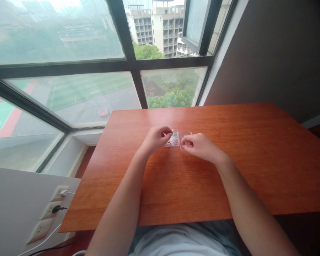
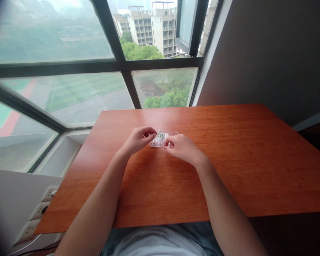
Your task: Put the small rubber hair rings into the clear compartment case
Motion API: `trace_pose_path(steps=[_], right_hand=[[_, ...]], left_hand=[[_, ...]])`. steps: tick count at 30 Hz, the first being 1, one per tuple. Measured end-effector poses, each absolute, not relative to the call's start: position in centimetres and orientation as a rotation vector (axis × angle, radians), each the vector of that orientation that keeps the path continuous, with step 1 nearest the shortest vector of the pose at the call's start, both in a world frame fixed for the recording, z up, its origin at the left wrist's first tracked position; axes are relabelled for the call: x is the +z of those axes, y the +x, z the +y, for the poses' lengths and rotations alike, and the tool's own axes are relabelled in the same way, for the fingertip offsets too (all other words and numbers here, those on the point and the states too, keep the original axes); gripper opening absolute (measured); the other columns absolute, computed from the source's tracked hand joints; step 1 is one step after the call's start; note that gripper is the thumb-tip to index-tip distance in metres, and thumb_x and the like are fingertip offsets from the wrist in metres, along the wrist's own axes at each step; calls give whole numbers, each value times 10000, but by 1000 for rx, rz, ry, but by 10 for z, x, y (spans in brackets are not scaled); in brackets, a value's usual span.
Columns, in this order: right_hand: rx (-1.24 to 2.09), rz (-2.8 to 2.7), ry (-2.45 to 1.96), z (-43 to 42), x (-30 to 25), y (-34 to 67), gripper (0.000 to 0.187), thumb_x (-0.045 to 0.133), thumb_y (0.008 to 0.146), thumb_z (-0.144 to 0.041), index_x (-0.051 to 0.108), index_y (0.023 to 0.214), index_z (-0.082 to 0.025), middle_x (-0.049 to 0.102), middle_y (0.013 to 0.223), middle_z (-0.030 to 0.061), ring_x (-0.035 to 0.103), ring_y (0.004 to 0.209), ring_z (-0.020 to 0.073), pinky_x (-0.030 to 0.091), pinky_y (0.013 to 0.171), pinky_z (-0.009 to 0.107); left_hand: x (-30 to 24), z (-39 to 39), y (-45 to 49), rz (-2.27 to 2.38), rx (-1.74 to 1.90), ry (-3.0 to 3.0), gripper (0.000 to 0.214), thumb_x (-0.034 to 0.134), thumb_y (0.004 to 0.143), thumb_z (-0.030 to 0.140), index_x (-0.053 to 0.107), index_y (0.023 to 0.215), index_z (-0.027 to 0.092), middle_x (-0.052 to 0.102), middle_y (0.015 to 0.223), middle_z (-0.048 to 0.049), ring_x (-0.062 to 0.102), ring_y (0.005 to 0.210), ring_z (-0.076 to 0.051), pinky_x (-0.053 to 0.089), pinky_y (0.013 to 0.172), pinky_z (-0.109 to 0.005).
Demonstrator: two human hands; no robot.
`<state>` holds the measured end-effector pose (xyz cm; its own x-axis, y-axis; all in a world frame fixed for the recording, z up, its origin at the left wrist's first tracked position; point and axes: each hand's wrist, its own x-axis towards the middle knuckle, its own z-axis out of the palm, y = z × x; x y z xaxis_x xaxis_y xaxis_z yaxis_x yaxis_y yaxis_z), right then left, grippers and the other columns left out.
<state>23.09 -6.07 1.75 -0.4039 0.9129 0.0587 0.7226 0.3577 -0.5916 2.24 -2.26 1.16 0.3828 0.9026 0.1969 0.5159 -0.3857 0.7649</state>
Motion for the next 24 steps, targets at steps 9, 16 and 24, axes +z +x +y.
trace_pose_path(steps=[9,16,24], right_hand=[[600,-2134,-1433,-57,16,231,113,587,770,-262,683,773,-203,549,584,-30,448,540,105,283,539,229],[582,-2141,-1442,-56,15,231,120,578,779,-270,684,779,-214,569,597,-23,460,547,109,282,540,227],[507,-2109,-1480,-54,12,232,130,599,767,-293,696,801,-214,586,604,-21,480,557,114,286,549,232]], left_hand=[[14,-23,22,1219,830,2031,166,542,807,229,678,819,134,684,760,-27,552,640,-106,411,594,-209],[12,-23,24,1212,841,2040,159,539,803,215,677,820,138,679,750,-22,545,630,-102,407,586,-203],[7,-33,46,1048,753,2092,167,520,810,191,679,821,143,665,725,-12,545,636,-99,405,590,-191]])
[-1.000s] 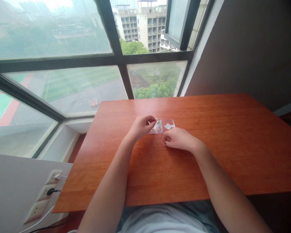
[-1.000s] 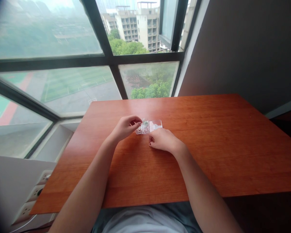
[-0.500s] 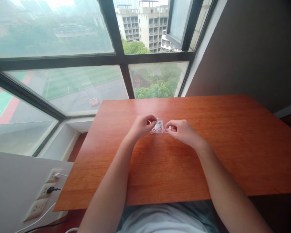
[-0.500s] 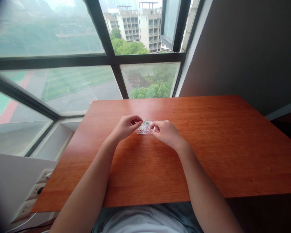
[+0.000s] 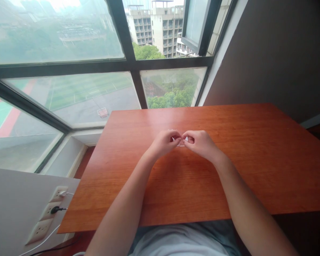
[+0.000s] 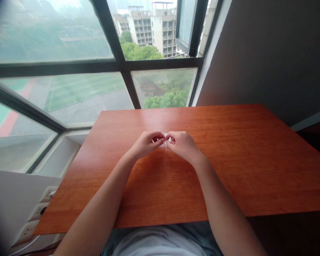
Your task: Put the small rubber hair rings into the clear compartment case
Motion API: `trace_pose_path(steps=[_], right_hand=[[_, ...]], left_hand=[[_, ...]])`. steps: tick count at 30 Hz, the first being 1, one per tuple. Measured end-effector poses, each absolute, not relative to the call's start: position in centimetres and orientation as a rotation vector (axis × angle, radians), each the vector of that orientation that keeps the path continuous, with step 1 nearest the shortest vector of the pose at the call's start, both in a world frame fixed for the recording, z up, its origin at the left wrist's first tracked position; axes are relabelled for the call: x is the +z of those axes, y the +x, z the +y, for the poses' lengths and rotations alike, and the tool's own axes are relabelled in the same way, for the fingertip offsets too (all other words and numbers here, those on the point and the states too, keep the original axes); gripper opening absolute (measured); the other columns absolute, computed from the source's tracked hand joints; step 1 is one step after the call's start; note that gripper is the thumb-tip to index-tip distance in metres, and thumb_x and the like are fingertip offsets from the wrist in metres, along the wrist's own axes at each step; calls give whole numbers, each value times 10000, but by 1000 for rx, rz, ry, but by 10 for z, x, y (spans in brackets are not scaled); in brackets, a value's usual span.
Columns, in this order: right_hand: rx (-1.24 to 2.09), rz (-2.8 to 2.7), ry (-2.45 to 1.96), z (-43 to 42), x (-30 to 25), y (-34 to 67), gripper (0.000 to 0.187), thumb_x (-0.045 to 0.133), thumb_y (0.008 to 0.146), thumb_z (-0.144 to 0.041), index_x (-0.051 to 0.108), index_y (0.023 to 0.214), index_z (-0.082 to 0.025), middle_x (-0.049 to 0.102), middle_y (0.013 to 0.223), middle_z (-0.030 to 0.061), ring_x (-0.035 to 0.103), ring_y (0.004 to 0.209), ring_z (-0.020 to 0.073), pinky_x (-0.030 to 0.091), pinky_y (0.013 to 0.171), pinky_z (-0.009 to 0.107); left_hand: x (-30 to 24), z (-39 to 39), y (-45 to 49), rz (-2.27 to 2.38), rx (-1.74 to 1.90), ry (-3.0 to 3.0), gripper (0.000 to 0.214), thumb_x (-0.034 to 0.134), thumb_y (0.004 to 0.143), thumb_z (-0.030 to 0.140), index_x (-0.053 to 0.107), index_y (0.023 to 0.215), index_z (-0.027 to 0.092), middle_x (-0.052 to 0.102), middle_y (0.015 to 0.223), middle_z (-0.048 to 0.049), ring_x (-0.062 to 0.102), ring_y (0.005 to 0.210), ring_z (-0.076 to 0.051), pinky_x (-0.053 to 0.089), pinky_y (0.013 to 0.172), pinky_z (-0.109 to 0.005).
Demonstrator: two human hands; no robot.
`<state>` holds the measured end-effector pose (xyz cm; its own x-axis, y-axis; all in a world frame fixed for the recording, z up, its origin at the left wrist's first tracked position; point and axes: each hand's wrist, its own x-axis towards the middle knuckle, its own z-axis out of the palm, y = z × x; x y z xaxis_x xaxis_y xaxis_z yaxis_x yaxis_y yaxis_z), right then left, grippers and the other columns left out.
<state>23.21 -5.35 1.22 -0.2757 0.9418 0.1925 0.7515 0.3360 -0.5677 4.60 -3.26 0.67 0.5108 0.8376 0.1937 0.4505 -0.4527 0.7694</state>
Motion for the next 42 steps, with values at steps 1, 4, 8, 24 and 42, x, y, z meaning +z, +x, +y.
trace_pose_path(steps=[1,4,8,24,42], right_hand=[[496,-2103,-1485,-53,12,232,131,599,765,-295,696,805,-216,588,606,-20,481,559,115,288,552,232],[479,-2100,-1498,-53,12,233,134,594,763,-291,697,803,-215,599,616,-14,483,564,118,290,557,234],[480,-2104,-1500,-53,13,232,143,591,768,-293,701,817,-215,611,627,-10,486,565,120,289,554,235],[462,-2061,-1474,-55,17,230,121,570,793,-248,679,815,-201,587,622,-13,496,569,118,304,564,231],[466,-2079,-1472,-54,15,230,120,578,783,-239,690,816,-211,591,618,-24,491,569,112,300,565,227]], left_hand=[[6,-33,48,1035,751,2098,169,519,809,187,680,822,142,666,732,-16,547,644,-102,409,596,-192],[5,-33,52,1029,753,2111,173,517,805,185,683,819,139,663,731,-21,542,647,-106,413,600,-196],[5,-33,52,1012,754,2091,168,516,796,185,678,815,142,664,737,-22,546,647,-106,415,592,-191],[11,-21,18,1250,909,2043,168,541,819,255,670,827,147,669,743,-22,543,637,-110,411,599,-215],[12,-23,21,1217,891,2078,161,530,806,206,675,838,143,663,737,-12,538,632,-95,404,587,-198]])
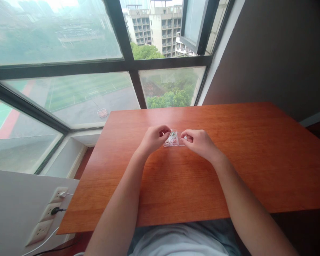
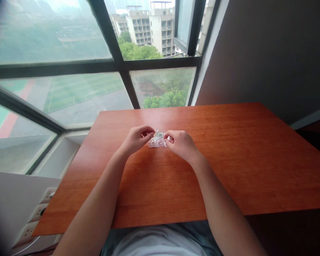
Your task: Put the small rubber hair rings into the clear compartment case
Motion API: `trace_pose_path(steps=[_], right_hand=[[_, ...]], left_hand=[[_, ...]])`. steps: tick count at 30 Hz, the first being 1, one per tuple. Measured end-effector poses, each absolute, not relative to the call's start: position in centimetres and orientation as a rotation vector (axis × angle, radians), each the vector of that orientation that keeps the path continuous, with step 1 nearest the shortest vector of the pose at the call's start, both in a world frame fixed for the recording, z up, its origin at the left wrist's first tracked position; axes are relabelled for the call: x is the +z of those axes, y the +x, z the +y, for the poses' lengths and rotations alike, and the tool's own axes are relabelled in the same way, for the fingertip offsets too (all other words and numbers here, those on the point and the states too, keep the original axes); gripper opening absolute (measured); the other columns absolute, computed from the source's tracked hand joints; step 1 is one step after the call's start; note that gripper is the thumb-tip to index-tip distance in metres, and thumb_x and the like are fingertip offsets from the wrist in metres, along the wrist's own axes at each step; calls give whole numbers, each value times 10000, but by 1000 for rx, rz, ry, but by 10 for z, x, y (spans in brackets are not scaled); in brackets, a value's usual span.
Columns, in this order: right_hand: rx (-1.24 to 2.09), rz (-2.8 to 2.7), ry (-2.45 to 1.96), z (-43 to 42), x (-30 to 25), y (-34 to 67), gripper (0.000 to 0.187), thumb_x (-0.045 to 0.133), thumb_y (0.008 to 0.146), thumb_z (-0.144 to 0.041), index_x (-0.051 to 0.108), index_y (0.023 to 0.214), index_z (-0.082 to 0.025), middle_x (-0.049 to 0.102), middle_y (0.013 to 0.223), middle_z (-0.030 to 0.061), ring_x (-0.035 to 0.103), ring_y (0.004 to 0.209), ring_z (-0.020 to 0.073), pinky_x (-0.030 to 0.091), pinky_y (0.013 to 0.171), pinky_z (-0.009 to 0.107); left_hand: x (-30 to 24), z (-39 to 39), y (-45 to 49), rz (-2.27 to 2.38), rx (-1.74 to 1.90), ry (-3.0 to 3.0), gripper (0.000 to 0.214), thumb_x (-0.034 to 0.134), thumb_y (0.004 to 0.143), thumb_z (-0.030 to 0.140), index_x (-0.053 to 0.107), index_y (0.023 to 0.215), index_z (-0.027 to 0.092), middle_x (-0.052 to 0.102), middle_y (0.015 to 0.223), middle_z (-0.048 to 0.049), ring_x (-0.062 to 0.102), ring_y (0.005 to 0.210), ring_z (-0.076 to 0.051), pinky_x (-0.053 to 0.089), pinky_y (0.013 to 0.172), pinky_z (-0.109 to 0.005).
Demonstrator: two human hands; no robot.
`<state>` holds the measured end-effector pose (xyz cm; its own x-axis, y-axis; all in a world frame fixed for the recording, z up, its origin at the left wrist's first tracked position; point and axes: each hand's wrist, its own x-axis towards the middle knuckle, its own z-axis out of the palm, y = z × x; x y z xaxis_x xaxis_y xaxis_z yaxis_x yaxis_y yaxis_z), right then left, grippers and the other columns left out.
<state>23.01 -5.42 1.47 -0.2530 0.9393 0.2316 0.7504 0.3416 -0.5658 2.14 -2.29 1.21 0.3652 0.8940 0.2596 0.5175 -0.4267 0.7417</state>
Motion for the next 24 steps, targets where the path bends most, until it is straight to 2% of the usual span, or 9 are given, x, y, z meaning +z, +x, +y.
trace_pose_path(steps=[7,12,18,21,24], right_hand=[[542,-2156,-1516,-55,14,230,130,562,782,-234,687,812,-219,610,653,-19,505,597,116,298,562,225],[857,-2410,-1505,-56,4,232,116,558,754,-204,667,716,-213,650,690,-11,549,639,123,322,567,218],[840,-2436,-1555,-56,2,231,99,575,763,-234,664,726,-208,668,731,0,563,666,133,332,574,221],[839,-2446,-1555,-55,1,231,95,574,763,-230,659,726,-209,663,729,-4,559,661,129,334,572,217],[827,-2450,-1550,-54,-2,231,90,572,757,-225,658,734,-207,658,734,-3,552,654,125,337,574,215]], left_hand=[[11,-23,21,1226,889,2079,160,533,802,201,677,842,143,668,740,-13,542,633,-97,410,593,-202],[11,-21,21,1239,877,2085,159,534,808,210,676,841,148,671,749,-15,548,631,-100,419,596,-208],[8,-19,18,1360,868,2109,175,520,832,236,661,921,180,688,852,-18,586,684,-119,450,652,-234],[5,-18,15,1525,800,2186,186,516,838,246,643,969,205,680,934,-27,598,742,-142,453,683,-256],[-1,-16,9,1835,594,2234,164,492,840,239,636,912,210,659,972,-55,607,818,-191,445,689,-289]])
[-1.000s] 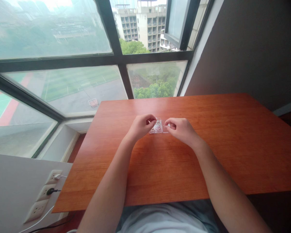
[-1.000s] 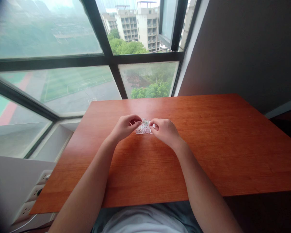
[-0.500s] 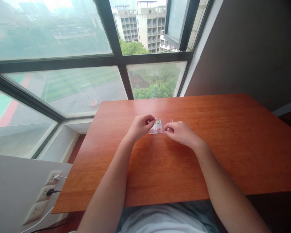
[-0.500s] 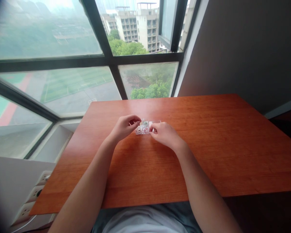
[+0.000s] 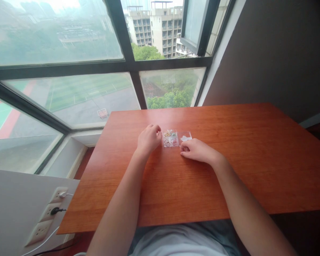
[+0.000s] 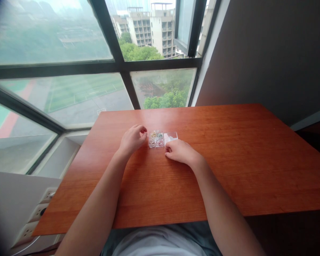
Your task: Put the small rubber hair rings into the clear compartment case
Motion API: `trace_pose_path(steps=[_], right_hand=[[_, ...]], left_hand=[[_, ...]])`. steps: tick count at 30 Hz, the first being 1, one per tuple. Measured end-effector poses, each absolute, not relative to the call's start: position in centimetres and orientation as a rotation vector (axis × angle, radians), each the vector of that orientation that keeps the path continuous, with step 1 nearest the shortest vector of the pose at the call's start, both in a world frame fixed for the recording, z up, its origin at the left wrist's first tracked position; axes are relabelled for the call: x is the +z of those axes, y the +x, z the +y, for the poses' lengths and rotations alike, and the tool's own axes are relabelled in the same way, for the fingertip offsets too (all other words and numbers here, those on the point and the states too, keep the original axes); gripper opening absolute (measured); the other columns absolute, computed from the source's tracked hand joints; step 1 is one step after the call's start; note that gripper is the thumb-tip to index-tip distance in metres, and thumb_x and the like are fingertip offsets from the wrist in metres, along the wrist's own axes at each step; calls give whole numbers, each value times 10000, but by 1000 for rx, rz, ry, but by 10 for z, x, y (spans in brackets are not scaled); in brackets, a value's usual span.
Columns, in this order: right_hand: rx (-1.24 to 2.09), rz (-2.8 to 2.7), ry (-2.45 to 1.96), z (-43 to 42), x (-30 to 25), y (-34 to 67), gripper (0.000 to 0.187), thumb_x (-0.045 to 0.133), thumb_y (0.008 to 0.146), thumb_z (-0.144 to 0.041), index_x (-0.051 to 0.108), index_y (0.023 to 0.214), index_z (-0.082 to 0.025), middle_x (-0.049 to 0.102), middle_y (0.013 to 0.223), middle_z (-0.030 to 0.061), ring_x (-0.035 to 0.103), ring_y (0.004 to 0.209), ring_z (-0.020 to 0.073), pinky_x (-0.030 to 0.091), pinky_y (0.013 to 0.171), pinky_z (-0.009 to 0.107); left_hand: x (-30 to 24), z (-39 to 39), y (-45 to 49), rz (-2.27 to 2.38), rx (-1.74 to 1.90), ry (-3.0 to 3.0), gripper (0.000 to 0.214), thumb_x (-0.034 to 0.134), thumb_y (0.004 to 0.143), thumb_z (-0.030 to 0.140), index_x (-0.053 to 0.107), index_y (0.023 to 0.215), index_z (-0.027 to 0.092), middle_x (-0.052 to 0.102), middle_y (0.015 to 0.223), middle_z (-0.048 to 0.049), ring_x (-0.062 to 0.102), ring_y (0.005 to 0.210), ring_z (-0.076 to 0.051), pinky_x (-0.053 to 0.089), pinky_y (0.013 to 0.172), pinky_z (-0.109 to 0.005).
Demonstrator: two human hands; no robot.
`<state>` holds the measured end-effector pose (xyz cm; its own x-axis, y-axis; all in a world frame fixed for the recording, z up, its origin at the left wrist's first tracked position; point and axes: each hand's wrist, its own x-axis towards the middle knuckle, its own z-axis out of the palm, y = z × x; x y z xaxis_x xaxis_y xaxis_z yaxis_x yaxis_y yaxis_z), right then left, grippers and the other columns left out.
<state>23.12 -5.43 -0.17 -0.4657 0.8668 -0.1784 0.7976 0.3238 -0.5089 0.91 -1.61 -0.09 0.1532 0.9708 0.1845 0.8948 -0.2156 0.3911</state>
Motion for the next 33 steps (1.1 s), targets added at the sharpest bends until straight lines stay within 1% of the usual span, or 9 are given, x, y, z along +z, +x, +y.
trace_pose_path(steps=[4,7,9,14,18,23,29,31,33], right_hand=[[852,-2437,-1534,-55,0,233,96,568,752,-225,658,733,-199,652,727,-2,548,637,120,340,574,215],[909,-2385,-1495,-55,7,237,139,544,787,-253,673,775,-204,658,728,-9,569,658,121,352,592,212],[792,-2276,-1619,-52,10,241,190,510,825,-293,675,787,-207,663,728,-1,573,664,129,354,604,223],[410,-2063,-2182,-42,1,250,241,538,828,-424,667,788,-224,691,807,56,609,760,198,354,622,267],[345,-2119,-2228,-40,-7,247,255,483,876,-396,659,872,-212,696,873,99,636,799,225,373,625,278],[211,-2198,-2151,-44,-6,239,223,481,879,-310,668,903,-191,696,839,131,651,778,237,400,633,287],[304,-2053,-2013,-42,-4,242,147,528,837,-273,653,884,-212,696,817,67,635,783,203,397,656,261],[366,-1994,-1932,-41,-5,242,210,546,813,-246,637,999,-212,697,829,43,628,790,190,399,679,254],[413,-1927,-1890,-40,-6,242,384,559,790,-227,577,1172,-194,692,809,25,620,769,179,401,690,252]], left_hand=[[-8,-12,1,1914,359,2269,162,457,842,221,615,873,208,647,951,-69,605,841,-215,436,678,-301],[-9,-11,-3,1826,351,2289,153,464,841,234,603,902,214,644,956,-53,604,846,-198,438,684,-287],[-7,-12,-6,1762,344,2283,174,488,829,248,601,958,222,638,986,-45,607,851,-187,447,707,-281],[0,-16,-14,1573,307,2245,452,595,745,263,538,1193,236,600,1096,-54,606,953,-193,474,823,-284],[3,-18,-15,1454,283,2182,660,688,677,327,483,1297,233,565,1165,-73,593,1012,-216,481,849,-291],[5,-21,-5,1504,273,2210,662,761,619,406,539,1214,219,569,1162,-92,579,1034,-258,466,871,-325],[10,-24,-1,1528,249,2228,574,766,612,430,548,1096,211,594,1086,-78,587,983,-251,471,781,-301],[9,-23,-1,1534,247,2238,543,762,616,439,547,1060,211,597,1070,-75,583,984,-255,468,760,-300],[7,-23,-1,1526,274,2257,547,758,624,432,539,1075,213,596,1072,-76,580,990,-256,464,766,-302]])
